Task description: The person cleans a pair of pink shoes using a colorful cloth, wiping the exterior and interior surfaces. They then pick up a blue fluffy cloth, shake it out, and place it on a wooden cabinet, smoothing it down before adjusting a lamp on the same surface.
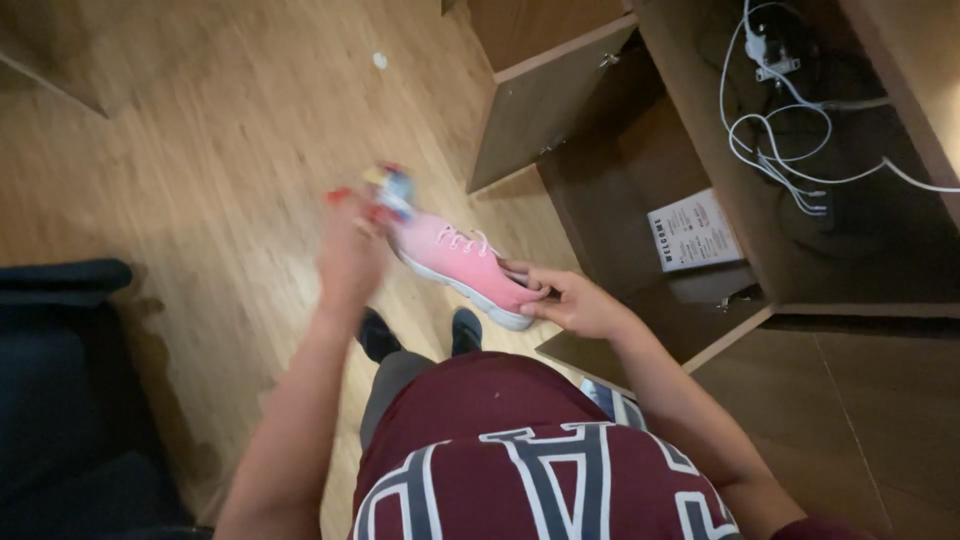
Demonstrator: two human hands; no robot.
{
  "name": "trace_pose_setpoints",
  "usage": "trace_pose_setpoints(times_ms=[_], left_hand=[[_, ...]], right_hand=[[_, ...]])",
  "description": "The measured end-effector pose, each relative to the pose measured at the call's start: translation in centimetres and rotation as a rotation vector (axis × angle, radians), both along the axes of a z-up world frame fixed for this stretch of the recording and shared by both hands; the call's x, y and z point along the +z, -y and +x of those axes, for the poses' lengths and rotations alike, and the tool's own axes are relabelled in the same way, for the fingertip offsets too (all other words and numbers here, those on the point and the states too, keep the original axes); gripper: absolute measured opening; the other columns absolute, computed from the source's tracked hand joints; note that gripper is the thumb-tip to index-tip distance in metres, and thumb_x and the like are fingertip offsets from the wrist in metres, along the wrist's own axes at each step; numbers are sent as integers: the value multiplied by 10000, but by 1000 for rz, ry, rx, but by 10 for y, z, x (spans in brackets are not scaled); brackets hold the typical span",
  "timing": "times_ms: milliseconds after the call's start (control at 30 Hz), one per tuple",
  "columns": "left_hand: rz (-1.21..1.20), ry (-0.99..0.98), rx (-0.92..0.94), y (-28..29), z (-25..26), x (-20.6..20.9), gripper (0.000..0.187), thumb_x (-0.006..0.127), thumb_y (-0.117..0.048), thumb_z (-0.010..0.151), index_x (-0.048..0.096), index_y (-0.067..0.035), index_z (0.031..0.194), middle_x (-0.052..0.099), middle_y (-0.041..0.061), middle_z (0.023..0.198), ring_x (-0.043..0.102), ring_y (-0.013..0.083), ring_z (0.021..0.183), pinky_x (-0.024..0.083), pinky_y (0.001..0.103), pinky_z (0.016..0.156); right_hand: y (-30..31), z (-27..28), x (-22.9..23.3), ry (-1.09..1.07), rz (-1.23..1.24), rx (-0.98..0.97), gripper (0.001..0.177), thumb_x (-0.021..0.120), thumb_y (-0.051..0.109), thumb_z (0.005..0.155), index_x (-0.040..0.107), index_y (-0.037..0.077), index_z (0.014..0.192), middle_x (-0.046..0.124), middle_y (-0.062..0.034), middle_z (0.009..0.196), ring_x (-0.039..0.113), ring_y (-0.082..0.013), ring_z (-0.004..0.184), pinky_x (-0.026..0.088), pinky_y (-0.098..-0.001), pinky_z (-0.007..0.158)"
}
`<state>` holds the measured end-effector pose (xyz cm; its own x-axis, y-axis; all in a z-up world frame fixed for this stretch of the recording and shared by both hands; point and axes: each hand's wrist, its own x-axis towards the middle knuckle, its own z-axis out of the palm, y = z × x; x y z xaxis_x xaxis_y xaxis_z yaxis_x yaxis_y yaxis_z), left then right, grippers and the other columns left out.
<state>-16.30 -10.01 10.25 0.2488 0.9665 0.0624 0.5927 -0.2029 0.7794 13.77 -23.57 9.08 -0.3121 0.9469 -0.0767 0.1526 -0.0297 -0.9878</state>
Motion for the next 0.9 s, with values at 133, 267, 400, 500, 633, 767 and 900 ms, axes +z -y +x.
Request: trace_pose_setpoints(times_ms=[133, 267, 400, 500, 633, 767, 900], left_hand=[[167, 111, 277, -4, -19, -39, 175, 675, -282, 1067, 593, -159, 1162, 616, 81, 979, 660, 307, 949, 589, 377, 756], [157, 298, 118, 33, 6, -1, 250, 695, -123, 951, 593, -99, 1178, 563, 218, 1177, 583, 422, 974, 472, 474, 772], [27, 129, 188, 31, -5, -32, 354, 823, -311, 876, 615, -120, 1089, 483, 278, 1316, 561, 513, 1196, 512, 529, 988], [-599, 104, 421, 17, -16, -40, 561, 906, -536, 669, 627, -362, 1124, 726, 55, 1081, 701, 325, 1081, 557, 424, 931], [-534, 137, 462, 17, -19, -59, 519, 946, -411, 646, 650, -296, 1057, 755, 49, 963, 729, 325, 995, 567, 431, 863], [-329, 511, 516, 18, -3, -61, 416, 931, -183, 701, 624, -177, 981, 675, 23, 826, 631, 157, 740, 498, 262, 692], [-218, 659, 503, 24, 8, -45, 439, 948, -139, 727, 623, -151, 1020, 623, 16, 844, 622, 142, 747, 517, 223, 730]], right_hand=[[-16, -13, 31, 112, 112, 84, 309, 749, 39, 891, 467, -8, 776, 600, -331, 1407, 580, -504, 1291, 468, -538, 1005], [-15, -21, 19, 147, 173, 110, 283, 748, 55, 898, 500, 1, 773, 622, -316, 1383, 599, -509, 1266, 488, -558, 993], [-19, -32, 32, 169, 286, 170, 196, 713, 10, 911, 555, 10, 795, 641, -248, 1399, 607, -490, 1274, 491, -538, 1006], [-18, -39, 38, 183, 360, 188, 151, 711, -16, 899, 574, -2, 837, 640, -265, 1385, 603, -529, 1248, 496, -574, 990], [-12, -36, -20, 133, 326, 35, 159, 854, 107, 829, 776, 116, 967, 637, -160, 1418, 632, -354, 1281, 494, -459, 1039], [-15, -42, -16, -534, -92, -366, 770, 584, 643, 836, 413, 223, 1459, 282, -124, 1674, 352, -333, 1497, 348, -551, 1197], [-28, -53, 40, -756, -899, -527, 1080, 223, 938, 709, 352, 331, 1593, 386, -223, 1612, 439, -508, 1412, 454, -687, 1070]])
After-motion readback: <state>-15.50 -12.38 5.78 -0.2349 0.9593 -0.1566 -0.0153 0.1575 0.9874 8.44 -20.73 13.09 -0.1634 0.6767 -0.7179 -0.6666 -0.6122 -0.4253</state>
